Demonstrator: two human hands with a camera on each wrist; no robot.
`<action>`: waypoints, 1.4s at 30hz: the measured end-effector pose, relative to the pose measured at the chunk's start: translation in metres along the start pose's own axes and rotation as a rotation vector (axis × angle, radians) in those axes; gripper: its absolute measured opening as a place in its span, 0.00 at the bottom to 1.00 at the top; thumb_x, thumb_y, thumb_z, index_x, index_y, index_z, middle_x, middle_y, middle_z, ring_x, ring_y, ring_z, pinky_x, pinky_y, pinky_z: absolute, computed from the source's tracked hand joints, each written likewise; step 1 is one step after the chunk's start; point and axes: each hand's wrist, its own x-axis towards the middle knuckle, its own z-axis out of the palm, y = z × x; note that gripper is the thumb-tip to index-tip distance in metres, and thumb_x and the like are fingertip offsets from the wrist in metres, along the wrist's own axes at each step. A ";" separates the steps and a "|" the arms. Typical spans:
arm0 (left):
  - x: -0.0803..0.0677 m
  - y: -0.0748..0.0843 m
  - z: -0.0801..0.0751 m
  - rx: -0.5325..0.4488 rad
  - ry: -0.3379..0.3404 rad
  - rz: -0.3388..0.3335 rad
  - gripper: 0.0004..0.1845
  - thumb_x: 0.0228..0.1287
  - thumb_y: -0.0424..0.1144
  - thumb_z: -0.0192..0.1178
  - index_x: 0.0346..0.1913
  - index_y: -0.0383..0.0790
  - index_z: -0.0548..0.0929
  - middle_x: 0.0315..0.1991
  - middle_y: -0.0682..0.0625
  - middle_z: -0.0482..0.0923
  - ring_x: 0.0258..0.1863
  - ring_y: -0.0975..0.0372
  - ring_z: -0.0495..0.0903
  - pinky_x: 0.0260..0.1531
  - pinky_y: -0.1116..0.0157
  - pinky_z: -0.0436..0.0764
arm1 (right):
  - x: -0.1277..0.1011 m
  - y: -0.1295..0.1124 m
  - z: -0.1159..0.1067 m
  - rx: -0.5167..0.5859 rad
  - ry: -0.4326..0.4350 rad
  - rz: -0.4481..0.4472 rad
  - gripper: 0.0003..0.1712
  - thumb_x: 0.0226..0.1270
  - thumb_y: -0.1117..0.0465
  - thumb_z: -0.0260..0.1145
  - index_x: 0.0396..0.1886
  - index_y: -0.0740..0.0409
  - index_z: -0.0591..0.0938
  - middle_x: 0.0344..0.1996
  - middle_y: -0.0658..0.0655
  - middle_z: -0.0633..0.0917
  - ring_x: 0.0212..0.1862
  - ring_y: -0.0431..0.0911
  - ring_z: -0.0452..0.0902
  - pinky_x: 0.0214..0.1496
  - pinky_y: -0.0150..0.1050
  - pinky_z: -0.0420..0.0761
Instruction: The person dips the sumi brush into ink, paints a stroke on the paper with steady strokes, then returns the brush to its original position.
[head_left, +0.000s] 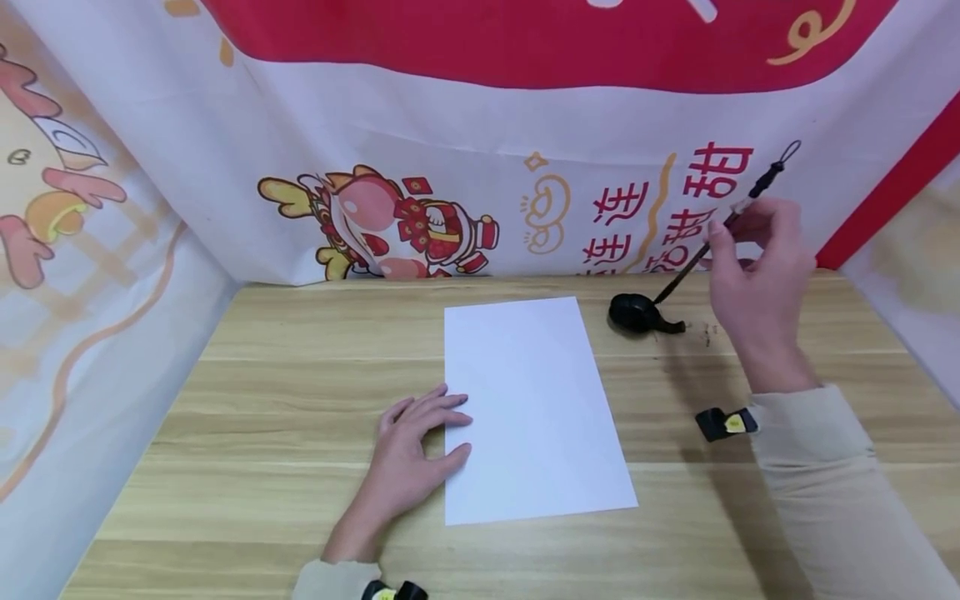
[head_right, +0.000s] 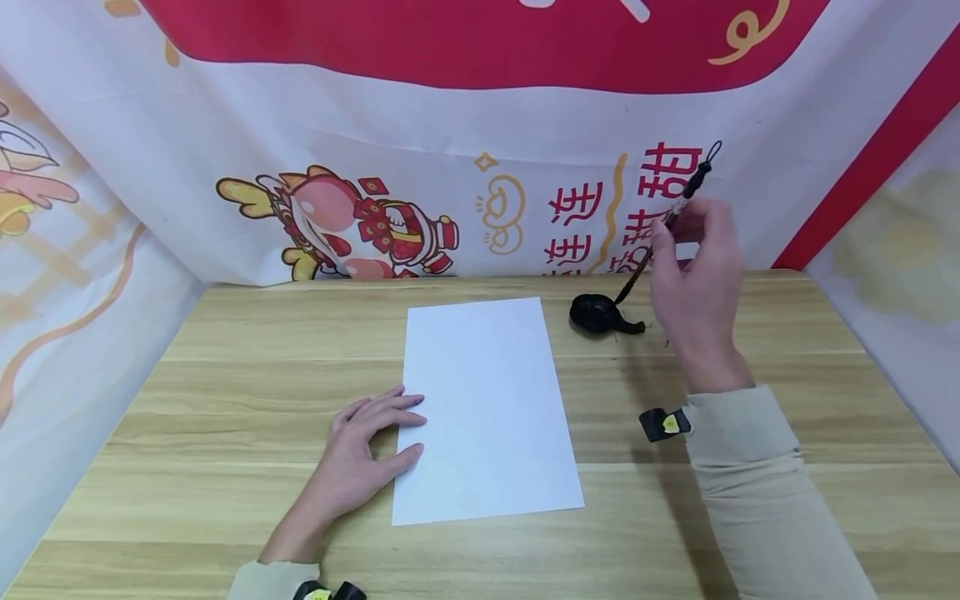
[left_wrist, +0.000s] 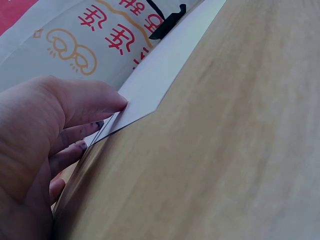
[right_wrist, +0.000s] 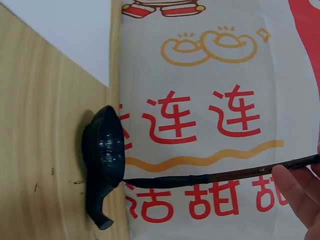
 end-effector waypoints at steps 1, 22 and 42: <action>0.000 0.000 0.000 0.004 0.003 0.006 0.17 0.58 0.37 0.79 0.51 0.52 0.91 0.68 0.55 0.85 0.78 0.51 0.74 0.79 0.40 0.53 | 0.001 -0.001 0.000 -0.001 0.008 -0.002 0.18 0.81 0.55 0.65 0.63 0.58 0.79 0.46 0.31 0.80 0.47 0.22 0.77 0.40 0.19 0.74; 0.002 0.000 -0.002 0.025 -0.009 -0.010 0.17 0.59 0.39 0.78 0.51 0.53 0.91 0.69 0.56 0.84 0.78 0.53 0.74 0.80 0.41 0.53 | -0.001 -0.002 0.004 0.033 0.015 -0.037 0.17 0.82 0.54 0.64 0.63 0.55 0.79 0.47 0.36 0.83 0.48 0.24 0.79 0.41 0.17 0.76; 0.000 0.001 -0.001 0.011 -0.005 -0.007 0.17 0.58 0.37 0.79 0.51 0.54 0.91 0.68 0.56 0.85 0.78 0.51 0.74 0.79 0.39 0.54 | -0.005 0.001 0.011 0.012 -0.007 -0.058 0.18 0.82 0.59 0.64 0.63 0.64 0.78 0.53 0.60 0.87 0.47 0.22 0.76 0.41 0.12 0.74</action>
